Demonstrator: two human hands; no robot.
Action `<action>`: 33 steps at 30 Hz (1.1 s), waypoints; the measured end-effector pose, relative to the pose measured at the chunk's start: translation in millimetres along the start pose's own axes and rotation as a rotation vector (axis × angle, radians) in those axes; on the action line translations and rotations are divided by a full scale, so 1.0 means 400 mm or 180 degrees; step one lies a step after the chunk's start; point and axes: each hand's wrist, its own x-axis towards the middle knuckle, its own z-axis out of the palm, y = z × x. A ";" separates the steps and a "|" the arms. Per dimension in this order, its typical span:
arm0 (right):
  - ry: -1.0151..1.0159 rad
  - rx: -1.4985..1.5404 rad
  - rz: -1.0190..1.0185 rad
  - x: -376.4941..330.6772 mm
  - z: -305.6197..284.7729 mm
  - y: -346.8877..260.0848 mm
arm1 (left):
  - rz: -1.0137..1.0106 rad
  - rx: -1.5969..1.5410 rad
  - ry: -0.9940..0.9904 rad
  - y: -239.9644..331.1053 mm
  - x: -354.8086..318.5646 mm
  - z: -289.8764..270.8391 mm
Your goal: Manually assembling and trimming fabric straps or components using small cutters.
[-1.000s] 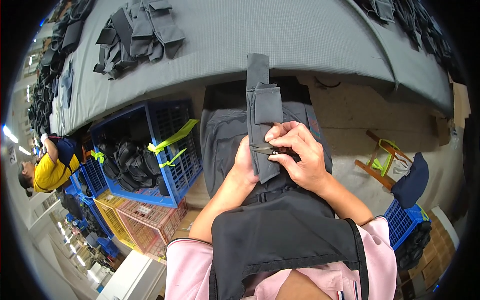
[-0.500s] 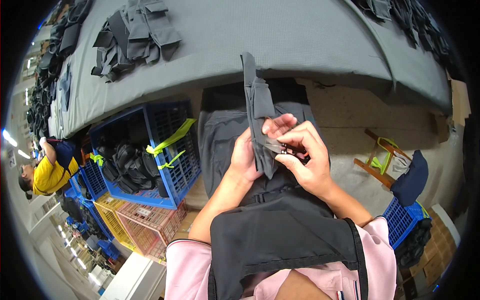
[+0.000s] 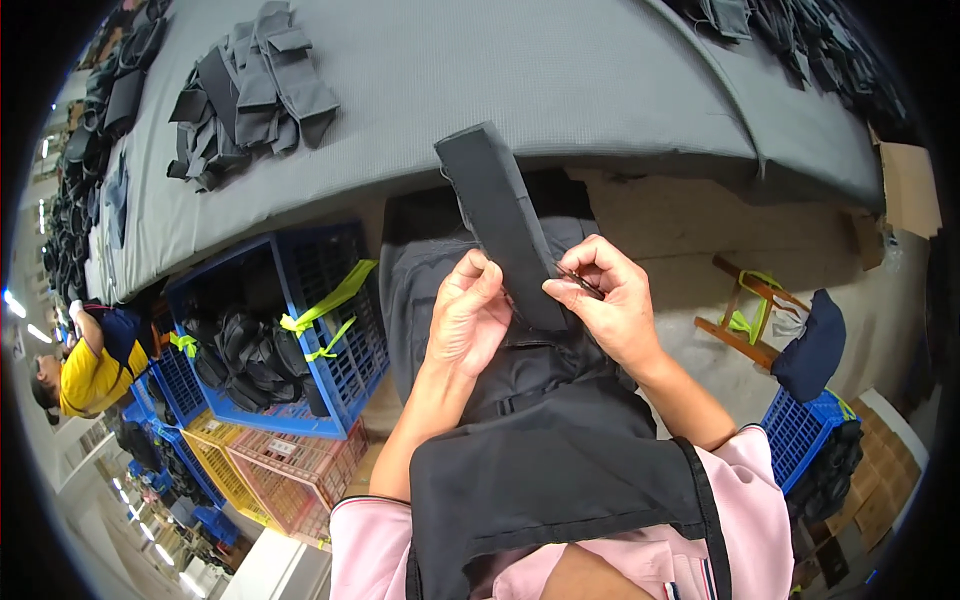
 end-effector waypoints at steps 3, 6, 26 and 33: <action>0.0043 0.0415 0.0083 0.002 0.001 0.004 | 0.0011 -0.0091 0.0046 0.001 -0.001 0.012; 0.0035 0.0900 0.0424 0.002 -0.004 0.009 | -0.0034 -0.0239 0.0164 -0.008 -0.002 0.029; 0.0161 -0.1156 -0.1038 -0.012 0.057 -0.012 | -0.0772 -0.0542 0.0017 -0.022 0.032 -0.007; -0.0202 -0.1750 -0.1695 -0.009 0.005 0.000 | -0.1035 -0.1627 -0.1227 -0.024 0.047 -0.004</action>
